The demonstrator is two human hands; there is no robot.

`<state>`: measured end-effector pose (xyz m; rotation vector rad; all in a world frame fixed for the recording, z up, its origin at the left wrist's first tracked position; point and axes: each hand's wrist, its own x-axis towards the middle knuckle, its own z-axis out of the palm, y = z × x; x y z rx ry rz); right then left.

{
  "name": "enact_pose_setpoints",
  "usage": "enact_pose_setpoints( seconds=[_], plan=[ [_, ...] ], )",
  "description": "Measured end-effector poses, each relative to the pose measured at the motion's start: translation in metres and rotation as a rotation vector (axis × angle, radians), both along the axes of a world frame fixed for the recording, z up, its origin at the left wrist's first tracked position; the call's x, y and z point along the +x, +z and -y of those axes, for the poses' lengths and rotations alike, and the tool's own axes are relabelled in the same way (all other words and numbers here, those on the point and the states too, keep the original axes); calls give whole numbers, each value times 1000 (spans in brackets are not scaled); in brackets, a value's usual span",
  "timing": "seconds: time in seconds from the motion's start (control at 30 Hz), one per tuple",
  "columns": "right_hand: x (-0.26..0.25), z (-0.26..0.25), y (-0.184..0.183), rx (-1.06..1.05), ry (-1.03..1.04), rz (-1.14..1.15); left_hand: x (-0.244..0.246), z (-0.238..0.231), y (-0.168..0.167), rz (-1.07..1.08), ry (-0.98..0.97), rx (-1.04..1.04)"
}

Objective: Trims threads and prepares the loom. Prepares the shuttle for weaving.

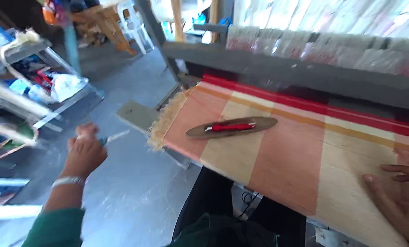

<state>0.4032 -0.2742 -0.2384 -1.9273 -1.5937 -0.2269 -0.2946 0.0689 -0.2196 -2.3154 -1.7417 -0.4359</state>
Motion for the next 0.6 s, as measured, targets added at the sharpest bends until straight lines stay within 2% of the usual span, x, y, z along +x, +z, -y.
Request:
enact_pose_setpoints(
  seconds=[0.07,0.17,0.4,0.6],
  plan=[
    [1,-3,-2,33,-10,23,-17,-7,-14,-152,-41,-74],
    [2,-7,-5,75,-35,57,-8,-14,-22,-221,-163,-111],
    [6,-3,-7,97,-18,55,45,-43,-38,-52,-153,90],
    [14,-6,-3,62,-29,83,58,-24,-44,89,-126,147]
  ],
)
